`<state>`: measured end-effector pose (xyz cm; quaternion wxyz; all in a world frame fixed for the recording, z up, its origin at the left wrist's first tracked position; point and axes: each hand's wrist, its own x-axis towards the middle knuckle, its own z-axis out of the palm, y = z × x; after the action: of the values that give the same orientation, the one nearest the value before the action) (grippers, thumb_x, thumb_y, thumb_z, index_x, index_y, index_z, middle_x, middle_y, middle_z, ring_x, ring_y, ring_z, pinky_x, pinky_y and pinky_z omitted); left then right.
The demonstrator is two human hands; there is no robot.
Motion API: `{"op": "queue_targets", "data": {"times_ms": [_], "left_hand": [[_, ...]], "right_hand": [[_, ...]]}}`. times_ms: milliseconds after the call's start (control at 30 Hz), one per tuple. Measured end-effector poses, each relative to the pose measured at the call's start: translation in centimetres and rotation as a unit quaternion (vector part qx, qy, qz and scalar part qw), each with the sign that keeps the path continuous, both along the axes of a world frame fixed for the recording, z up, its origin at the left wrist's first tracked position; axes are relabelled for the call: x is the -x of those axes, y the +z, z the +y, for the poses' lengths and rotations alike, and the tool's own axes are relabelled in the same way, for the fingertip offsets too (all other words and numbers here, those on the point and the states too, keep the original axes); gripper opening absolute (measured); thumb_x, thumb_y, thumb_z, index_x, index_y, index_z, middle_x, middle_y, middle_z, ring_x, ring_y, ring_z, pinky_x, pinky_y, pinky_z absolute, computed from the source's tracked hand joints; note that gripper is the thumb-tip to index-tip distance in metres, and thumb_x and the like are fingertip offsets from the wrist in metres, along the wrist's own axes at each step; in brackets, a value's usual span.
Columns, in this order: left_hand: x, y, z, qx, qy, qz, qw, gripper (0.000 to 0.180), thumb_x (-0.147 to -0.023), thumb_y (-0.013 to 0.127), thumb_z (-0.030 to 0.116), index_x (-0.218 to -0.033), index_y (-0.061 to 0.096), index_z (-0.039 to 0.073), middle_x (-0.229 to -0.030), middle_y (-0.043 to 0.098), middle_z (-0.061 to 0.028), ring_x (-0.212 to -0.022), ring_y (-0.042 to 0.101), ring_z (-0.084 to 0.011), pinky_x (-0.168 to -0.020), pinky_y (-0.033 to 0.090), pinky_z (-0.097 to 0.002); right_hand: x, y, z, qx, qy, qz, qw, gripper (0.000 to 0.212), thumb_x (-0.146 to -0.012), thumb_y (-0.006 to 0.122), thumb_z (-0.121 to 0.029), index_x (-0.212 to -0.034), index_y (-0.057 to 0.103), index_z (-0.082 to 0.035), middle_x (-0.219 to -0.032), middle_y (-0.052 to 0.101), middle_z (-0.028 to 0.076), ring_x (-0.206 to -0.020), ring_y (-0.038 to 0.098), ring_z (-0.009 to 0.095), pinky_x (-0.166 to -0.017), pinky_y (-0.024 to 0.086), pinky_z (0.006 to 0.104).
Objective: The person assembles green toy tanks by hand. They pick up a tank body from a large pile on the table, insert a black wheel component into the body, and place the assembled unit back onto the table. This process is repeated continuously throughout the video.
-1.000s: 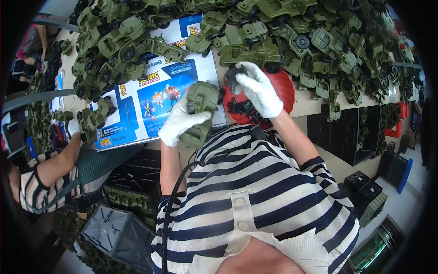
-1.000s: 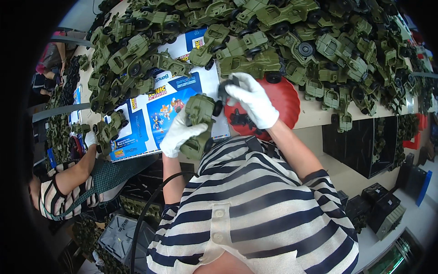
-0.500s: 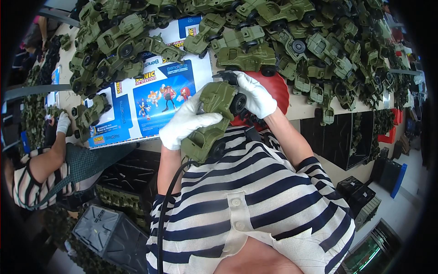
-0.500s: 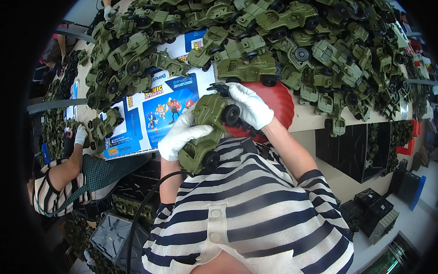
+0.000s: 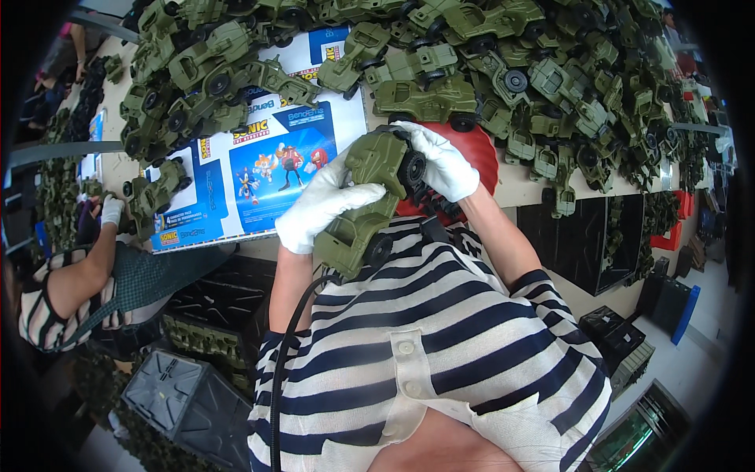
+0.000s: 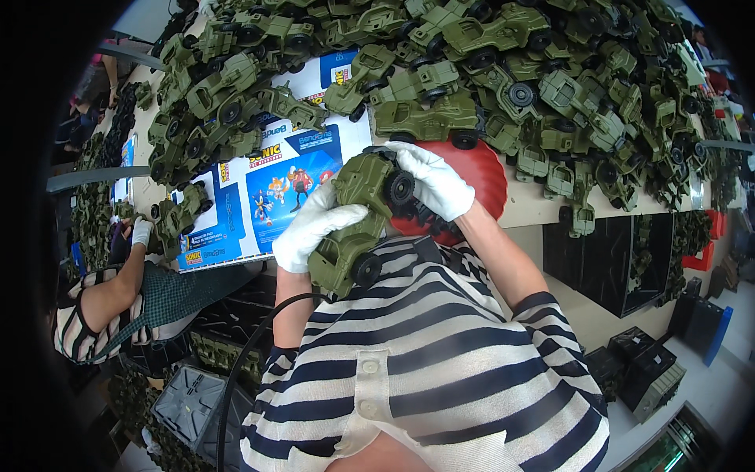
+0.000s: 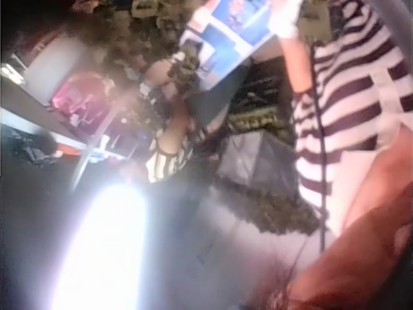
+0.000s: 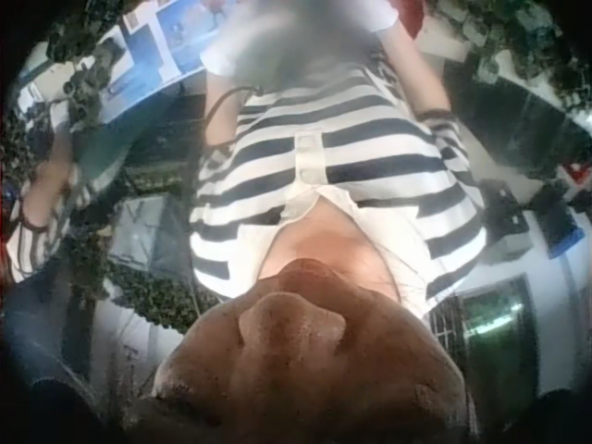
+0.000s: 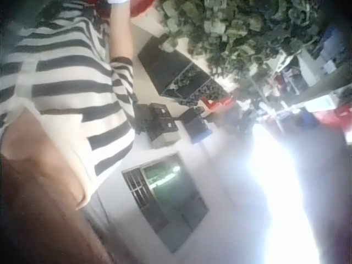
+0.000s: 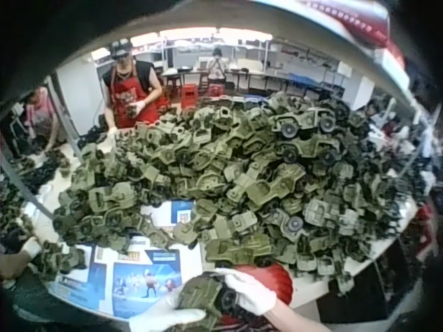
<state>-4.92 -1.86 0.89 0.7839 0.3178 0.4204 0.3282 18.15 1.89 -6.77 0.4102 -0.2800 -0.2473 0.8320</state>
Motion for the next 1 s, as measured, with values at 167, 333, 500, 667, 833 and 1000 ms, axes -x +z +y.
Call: {"op": "queue_targets", "data": {"times_ms": [167,333,500,667,833,1000], "left_hand": [[-0.5,-1.0,0.0,-0.045,0.017,0.02,0.999,0.081,-0.081,0.077,0.005,-0.149,0.035,-0.001,-0.126,0.061,-0.008,-0.111,0.057,-0.0109,-0.095,0.048,-0.026],[-4.8,-3.9,-1.4,-0.163,0.159,0.064,0.972,0.114,-0.078,0.086,0.028,-0.157,0.008,0.001,-0.13,0.057,-0.0127,-0.115,0.055,-0.015,-0.098,0.047,-0.0299],[-4.0,-5.4,1.1,-0.3,0.193,-0.04,0.933,0.116,-0.07,0.08,0.063,-0.151,0.027,-0.002,-0.138,0.051,-0.0142,-0.127,0.051,-0.0235,-0.108,0.04,-0.0369],[-3.4,-6.5,1.0,-0.375,0.199,0.104,0.899,0.098,-0.076,0.068,0.072,-0.136,0.048,-0.002,-0.128,0.056,-0.0137,-0.12,0.055,-0.026,-0.103,0.043,-0.0386],[-3.9,-5.8,1.7,-0.423,0.193,0.175,0.868,0.051,-0.093,0.057,0.042,-0.118,0.058,-0.002,-0.112,0.06,-0.0164,-0.105,0.059,-0.0286,-0.093,0.046,-0.0386],[-4.4,-6.8,2.4,-0.374,0.122,0.193,0.899,0.062,-0.097,0.048,0.05,-0.13,0.051,-0.002,-0.125,0.057,-0.0172,-0.118,0.055,-0.0282,-0.101,0.042,-0.0371]], "right_hand": [[-0.4,0.5,0.8,-0.119,0.027,-0.15,0.981,0.039,-0.103,0.053,-0.024,-0.134,0.056,0.001,-0.129,0.061,0.006,-0.119,0.054,0.013,-0.105,0.04,0.029],[1.8,3.5,2.0,-0.205,-0.012,-0.256,0.944,0.051,-0.108,0.035,-0.037,-0.127,0.061,0.002,-0.126,0.063,0.011,-0.118,0.055,0.017,-0.106,0.039,0.0322],[3.1,3.0,1.4,-0.364,-0.064,-0.392,0.843,0.045,-0.106,0.033,-0.029,-0.13,0.057,0.001,-0.13,0.058,0.017,-0.122,0.055,0.027,-0.109,0.038,0.0356],[3.3,5.3,-0.9,-0.465,-0.094,-0.41,0.779,0.062,-0.075,0.066,-0.015,-0.133,0.051,0.0,-0.126,0.057,0.021,-0.118,0.056,0.035,-0.102,0.044,0.0403],[3.6,3.5,-1.2,-0.498,-0.194,-0.398,0.746,0.048,-0.077,0.066,-0.013,-0.121,0.056,0.0,-0.112,0.061,0.021,-0.103,0.06,0.038,-0.091,0.049,0.0425],[3.2,2.5,-1.8,-0.399,-0.232,-0.455,0.761,0.035,-0.082,0.066,-0.011,-0.115,0.06,-0.004,-0.109,0.064,0.02,-0.102,0.062,0.04,-0.087,0.052,0.045]]}}
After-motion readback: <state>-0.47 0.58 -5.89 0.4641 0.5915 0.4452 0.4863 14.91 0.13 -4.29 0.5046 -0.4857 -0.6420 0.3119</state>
